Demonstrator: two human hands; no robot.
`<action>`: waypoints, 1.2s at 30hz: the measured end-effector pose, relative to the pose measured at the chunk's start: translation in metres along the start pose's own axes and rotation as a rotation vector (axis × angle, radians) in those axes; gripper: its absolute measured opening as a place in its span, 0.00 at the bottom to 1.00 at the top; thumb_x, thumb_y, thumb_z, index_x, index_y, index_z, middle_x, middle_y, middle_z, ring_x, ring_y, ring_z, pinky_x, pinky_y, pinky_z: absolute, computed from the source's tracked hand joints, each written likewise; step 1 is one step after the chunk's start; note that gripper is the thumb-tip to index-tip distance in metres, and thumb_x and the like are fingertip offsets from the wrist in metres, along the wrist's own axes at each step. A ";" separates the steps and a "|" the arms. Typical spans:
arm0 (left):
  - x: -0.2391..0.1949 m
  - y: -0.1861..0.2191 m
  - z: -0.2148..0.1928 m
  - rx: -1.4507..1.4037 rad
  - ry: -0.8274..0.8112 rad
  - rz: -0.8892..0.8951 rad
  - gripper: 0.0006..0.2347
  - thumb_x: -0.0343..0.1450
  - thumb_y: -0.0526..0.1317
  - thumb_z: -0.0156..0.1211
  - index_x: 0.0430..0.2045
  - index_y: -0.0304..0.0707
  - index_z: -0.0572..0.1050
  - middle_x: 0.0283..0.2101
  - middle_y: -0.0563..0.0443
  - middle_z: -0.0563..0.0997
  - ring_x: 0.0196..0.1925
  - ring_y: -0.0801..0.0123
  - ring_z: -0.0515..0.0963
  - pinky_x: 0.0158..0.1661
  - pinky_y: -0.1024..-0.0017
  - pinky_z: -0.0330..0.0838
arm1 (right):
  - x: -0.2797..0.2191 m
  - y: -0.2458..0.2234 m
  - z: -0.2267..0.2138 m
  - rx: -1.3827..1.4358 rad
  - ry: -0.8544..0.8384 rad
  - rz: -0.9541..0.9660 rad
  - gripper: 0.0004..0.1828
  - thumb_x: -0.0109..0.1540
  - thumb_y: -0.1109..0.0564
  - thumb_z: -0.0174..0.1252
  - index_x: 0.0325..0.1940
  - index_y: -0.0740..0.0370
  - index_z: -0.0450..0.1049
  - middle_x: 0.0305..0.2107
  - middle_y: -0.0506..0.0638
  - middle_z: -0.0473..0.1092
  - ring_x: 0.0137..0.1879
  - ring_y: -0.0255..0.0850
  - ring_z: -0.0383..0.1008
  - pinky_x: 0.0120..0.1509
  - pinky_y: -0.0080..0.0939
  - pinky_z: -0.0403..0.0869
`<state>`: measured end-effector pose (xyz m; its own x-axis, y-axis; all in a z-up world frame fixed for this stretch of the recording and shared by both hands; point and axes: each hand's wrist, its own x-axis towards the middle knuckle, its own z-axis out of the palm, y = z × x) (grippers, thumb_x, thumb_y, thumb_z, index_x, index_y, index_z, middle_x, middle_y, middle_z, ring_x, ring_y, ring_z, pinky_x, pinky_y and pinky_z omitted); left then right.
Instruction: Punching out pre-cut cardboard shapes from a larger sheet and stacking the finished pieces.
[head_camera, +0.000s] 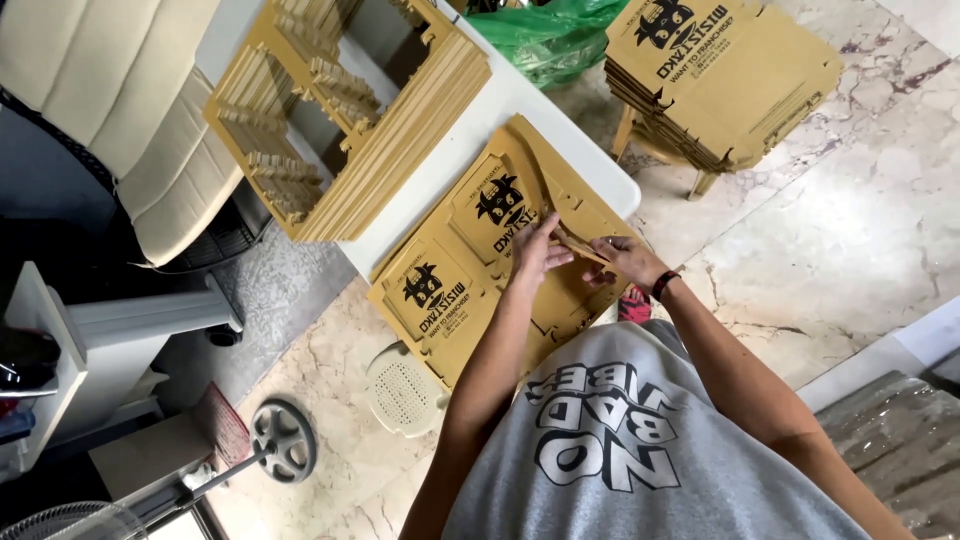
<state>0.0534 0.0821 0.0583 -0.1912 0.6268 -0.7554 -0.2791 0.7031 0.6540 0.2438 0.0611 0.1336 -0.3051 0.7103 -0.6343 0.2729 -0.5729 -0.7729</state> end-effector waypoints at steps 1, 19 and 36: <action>0.001 -0.002 -0.002 0.024 0.008 0.024 0.21 0.71 0.47 0.68 0.46 0.26 0.71 0.44 0.34 0.74 0.37 0.31 0.82 0.32 0.47 0.85 | -0.003 -0.007 -0.001 0.040 0.012 -0.008 0.22 0.67 0.39 0.57 0.36 0.59 0.82 0.32 0.59 0.76 0.45 0.50 0.77 0.49 0.46 0.74; -0.089 0.023 -0.011 0.071 0.040 0.359 0.18 0.73 0.46 0.65 0.45 0.26 0.73 0.31 0.36 0.82 0.24 0.61 0.85 0.25 0.67 0.85 | 0.051 0.062 -0.021 0.404 -0.073 0.098 0.20 0.72 0.48 0.47 0.58 0.65 0.73 0.33 0.66 0.78 0.35 0.57 0.82 0.36 0.55 0.82; 0.029 -0.032 0.064 0.326 -0.022 0.048 0.21 0.65 0.47 0.68 0.36 0.20 0.75 0.25 0.36 0.76 0.16 0.52 0.80 0.16 0.55 0.80 | 0.016 0.073 -0.032 0.305 0.230 0.084 0.38 0.66 0.26 0.49 0.50 0.64 0.79 0.43 0.60 0.78 0.50 0.54 0.79 0.58 0.56 0.76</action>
<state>0.1171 0.0998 0.0182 -0.1751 0.6667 -0.7245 0.0466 0.7406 0.6703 0.2877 0.0434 0.0674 -0.0711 0.7089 -0.7017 -0.0062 -0.7038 -0.7104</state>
